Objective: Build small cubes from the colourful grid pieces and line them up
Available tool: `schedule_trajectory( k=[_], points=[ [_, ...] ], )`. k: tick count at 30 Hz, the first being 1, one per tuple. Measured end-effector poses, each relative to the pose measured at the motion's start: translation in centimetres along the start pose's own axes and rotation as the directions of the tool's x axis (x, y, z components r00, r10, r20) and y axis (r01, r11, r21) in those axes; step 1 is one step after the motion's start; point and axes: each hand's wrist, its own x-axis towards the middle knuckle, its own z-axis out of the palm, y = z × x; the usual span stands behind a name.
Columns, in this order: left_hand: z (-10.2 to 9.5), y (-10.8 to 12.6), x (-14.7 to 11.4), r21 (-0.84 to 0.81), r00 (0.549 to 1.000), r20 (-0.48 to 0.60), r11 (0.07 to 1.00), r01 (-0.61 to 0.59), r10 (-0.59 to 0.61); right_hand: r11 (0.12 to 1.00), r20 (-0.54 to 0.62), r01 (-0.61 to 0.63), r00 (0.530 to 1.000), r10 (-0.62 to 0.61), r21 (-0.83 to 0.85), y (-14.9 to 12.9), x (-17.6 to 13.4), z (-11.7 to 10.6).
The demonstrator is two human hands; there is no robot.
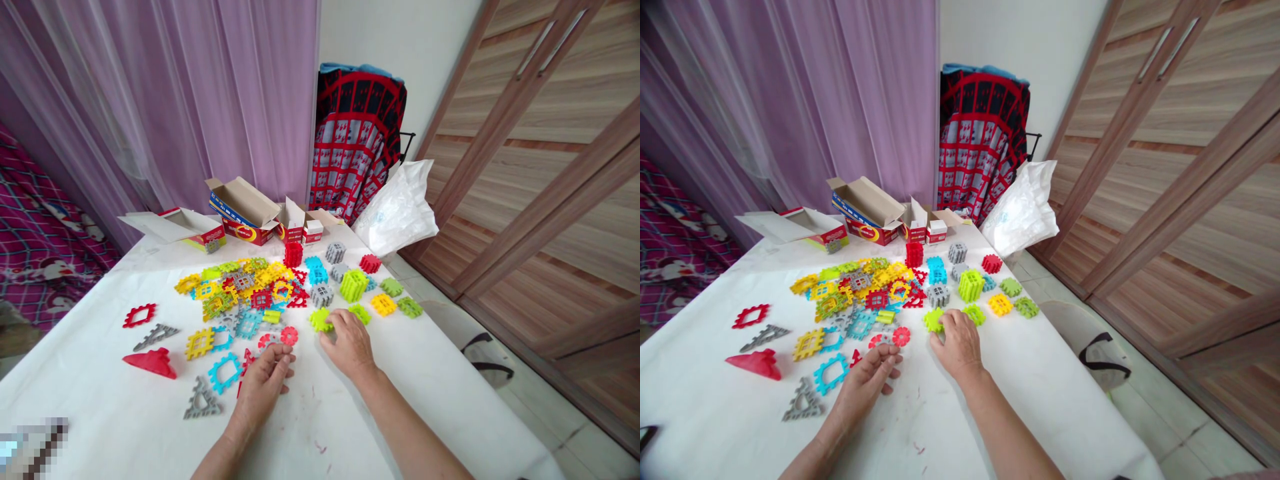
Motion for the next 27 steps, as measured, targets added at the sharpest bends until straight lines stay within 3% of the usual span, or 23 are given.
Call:
schedule_trajectory(
  k=[27],
  points=[
    [-0.02,0.25,0.02,-0.008,1.0,0.003,1.0,0.01,-0.009,0.999,-0.009,0.011,1.0,-0.011,0.036,0.01,-0.1,-0.08]
  ],
)
